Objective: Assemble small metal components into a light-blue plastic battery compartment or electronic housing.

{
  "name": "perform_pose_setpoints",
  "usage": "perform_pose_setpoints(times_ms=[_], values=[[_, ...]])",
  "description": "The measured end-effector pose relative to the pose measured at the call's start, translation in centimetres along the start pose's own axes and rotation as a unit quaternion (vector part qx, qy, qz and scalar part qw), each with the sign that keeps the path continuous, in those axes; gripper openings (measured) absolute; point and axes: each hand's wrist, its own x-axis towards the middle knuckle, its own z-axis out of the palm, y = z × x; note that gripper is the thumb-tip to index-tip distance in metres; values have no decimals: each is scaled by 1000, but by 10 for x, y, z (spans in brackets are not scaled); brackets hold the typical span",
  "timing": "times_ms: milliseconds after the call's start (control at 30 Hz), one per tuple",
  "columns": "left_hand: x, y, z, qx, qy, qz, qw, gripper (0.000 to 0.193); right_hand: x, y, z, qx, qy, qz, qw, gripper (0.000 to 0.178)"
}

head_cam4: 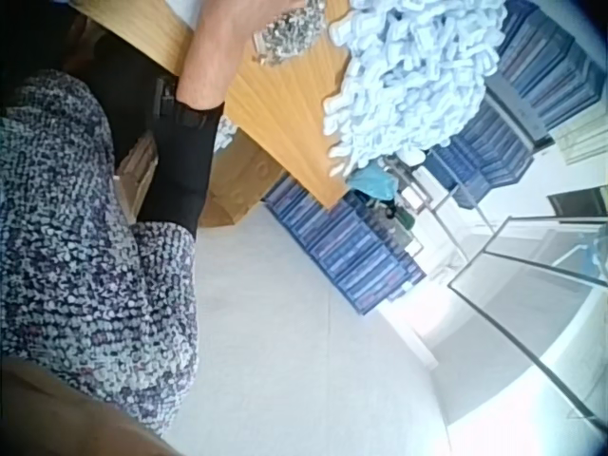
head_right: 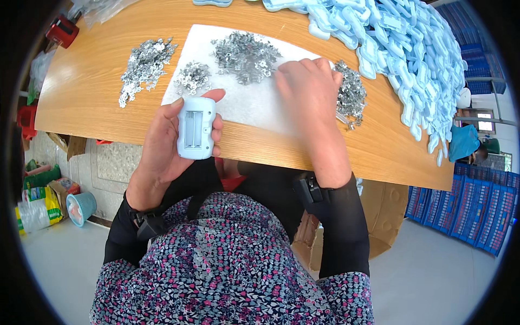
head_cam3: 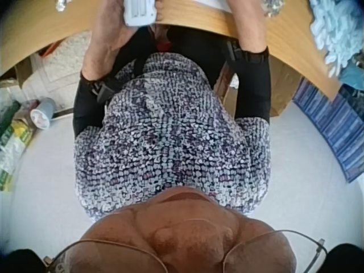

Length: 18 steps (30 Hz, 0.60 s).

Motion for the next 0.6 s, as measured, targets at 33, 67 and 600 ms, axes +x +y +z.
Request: perform_pose_setpoints(times_ms=[33,67,600], values=[[1,0,0,0,-2,-1,1000,66,3,-1,1,-2,0,1,1000,13],[1,0,-2,0,-4,-3,1000,66,5,-2,1,-14,-24,8,1000,13],[-2,-2,-2,-14,-6,-6,1000,64,15,-9,-8,-55,-129,59,988,21]])
